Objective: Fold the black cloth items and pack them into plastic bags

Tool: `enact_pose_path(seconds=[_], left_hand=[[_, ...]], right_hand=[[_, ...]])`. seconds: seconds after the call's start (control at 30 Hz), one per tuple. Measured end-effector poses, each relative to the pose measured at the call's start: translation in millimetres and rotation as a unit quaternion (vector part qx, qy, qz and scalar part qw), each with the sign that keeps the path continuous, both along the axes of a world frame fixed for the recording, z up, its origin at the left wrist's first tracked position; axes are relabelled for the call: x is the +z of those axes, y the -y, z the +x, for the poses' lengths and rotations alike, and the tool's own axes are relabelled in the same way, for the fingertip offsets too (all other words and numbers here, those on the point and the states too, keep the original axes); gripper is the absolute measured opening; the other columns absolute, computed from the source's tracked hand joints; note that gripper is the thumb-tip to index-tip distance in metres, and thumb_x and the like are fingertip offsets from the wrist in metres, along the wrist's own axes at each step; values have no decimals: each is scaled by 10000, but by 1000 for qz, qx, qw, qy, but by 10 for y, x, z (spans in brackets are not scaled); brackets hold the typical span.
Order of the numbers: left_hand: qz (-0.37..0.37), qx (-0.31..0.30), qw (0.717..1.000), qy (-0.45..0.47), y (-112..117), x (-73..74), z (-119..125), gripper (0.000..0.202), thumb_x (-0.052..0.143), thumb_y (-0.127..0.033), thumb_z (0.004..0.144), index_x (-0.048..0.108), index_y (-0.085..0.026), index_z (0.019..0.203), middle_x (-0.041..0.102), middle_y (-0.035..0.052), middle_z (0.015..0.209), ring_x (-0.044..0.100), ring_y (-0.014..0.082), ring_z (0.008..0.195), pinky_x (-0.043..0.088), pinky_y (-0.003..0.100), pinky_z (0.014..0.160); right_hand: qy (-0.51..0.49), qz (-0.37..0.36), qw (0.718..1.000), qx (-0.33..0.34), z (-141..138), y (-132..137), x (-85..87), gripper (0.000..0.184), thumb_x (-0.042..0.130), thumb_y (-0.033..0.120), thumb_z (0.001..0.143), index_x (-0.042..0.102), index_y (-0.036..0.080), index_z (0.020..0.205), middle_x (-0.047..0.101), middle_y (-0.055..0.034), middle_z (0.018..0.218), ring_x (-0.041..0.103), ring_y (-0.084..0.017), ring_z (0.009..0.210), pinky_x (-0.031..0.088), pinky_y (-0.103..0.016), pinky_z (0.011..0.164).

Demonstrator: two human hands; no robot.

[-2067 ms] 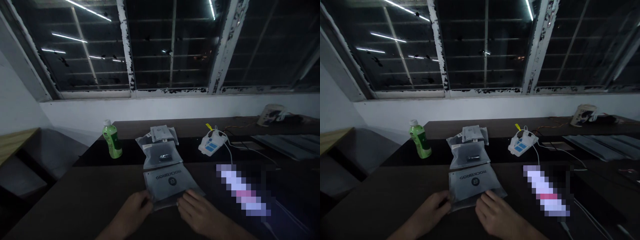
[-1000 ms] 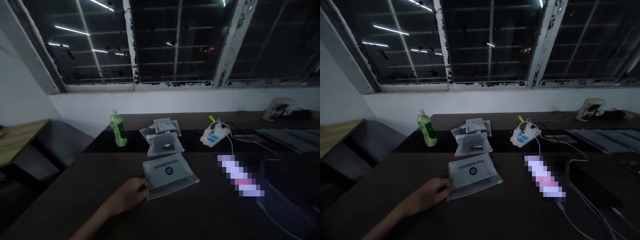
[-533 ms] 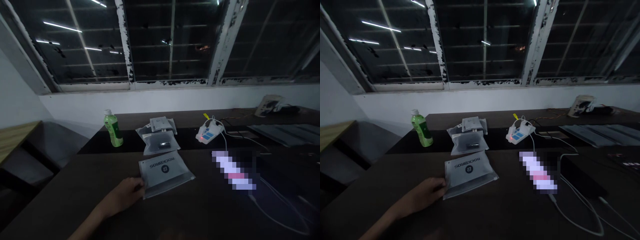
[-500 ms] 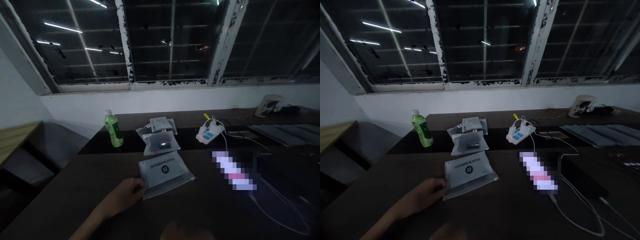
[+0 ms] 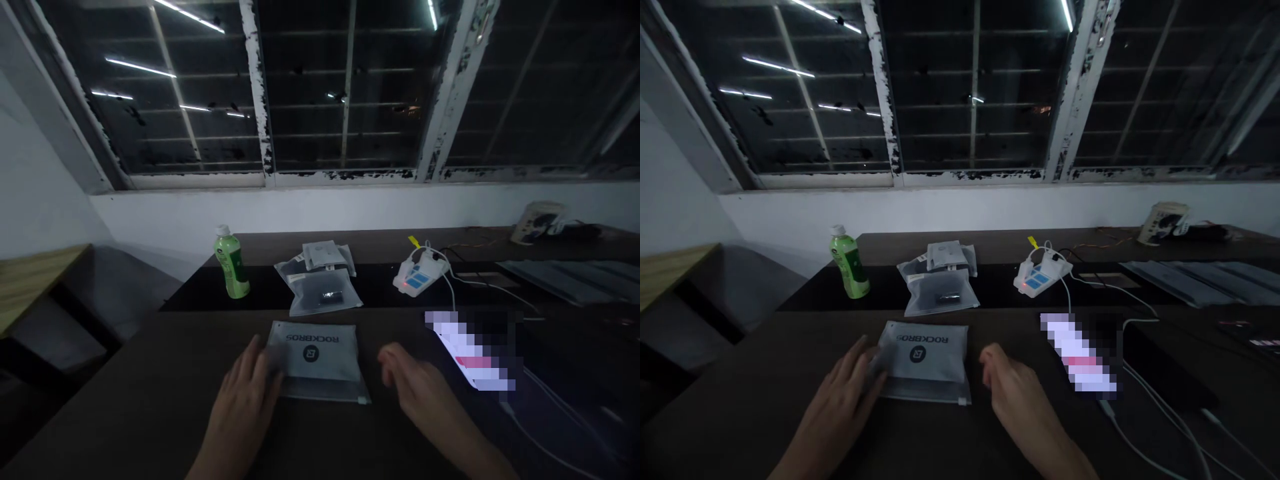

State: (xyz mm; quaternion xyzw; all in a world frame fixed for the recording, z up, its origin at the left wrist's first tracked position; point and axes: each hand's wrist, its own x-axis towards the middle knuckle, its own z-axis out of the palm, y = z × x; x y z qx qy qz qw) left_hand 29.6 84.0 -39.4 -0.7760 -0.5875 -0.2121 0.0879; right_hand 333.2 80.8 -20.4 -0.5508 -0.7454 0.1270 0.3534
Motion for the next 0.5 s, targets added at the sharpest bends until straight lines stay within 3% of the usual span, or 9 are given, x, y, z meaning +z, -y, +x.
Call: enact_pose_path(seconds=[0.07,0.17,0.3,0.43,0.5], left_hand=[[7,-53,998,-23,34,-33,154,453,373,-387,999,428,-273,1433,380,101,1548,443,290,1365,460,454,1028],[-26,-103,992,-60,120,-70,270,510,373,-399,1005,304,-356,1508,372,37,1560,414,273,1393,402,519,1089],[-5,-21,997,-79,228,-172,98,463,397,-387,990,437,-349,1449,431,45,1522,400,331,1394,303,632,1109],[45,44,991,-119,252,-281,-222,414,427,-162,923,682,-309,1215,495,57,1477,214,432,1453,305,688,1059],[52,57,988,-137,236,-290,-324,431,435,-120,897,695,-295,1191,465,62,1500,133,467,1459,352,695,1011]], right_hand=[[27,-14,998,51,-48,-97,-41,275,329,163,957,588,199,1041,717,-74,932,707,-176,841,553,-286,741],[67,-52,993,85,-190,-132,-60,329,402,199,959,561,170,1246,673,-134,1190,661,-221,1071,534,-360,902],[106,-70,983,131,-453,-86,40,389,380,165,967,571,141,1304,650,-137,1256,617,-221,1149,488,-367,998],[146,-45,940,304,-679,-92,154,662,421,49,880,318,207,1514,398,-73,1542,385,-173,1395,329,-352,1150],[161,-28,931,327,-723,-130,142,676,429,50,878,293,204,1522,365,-70,1561,347,-175,1417,275,-387,1179]])
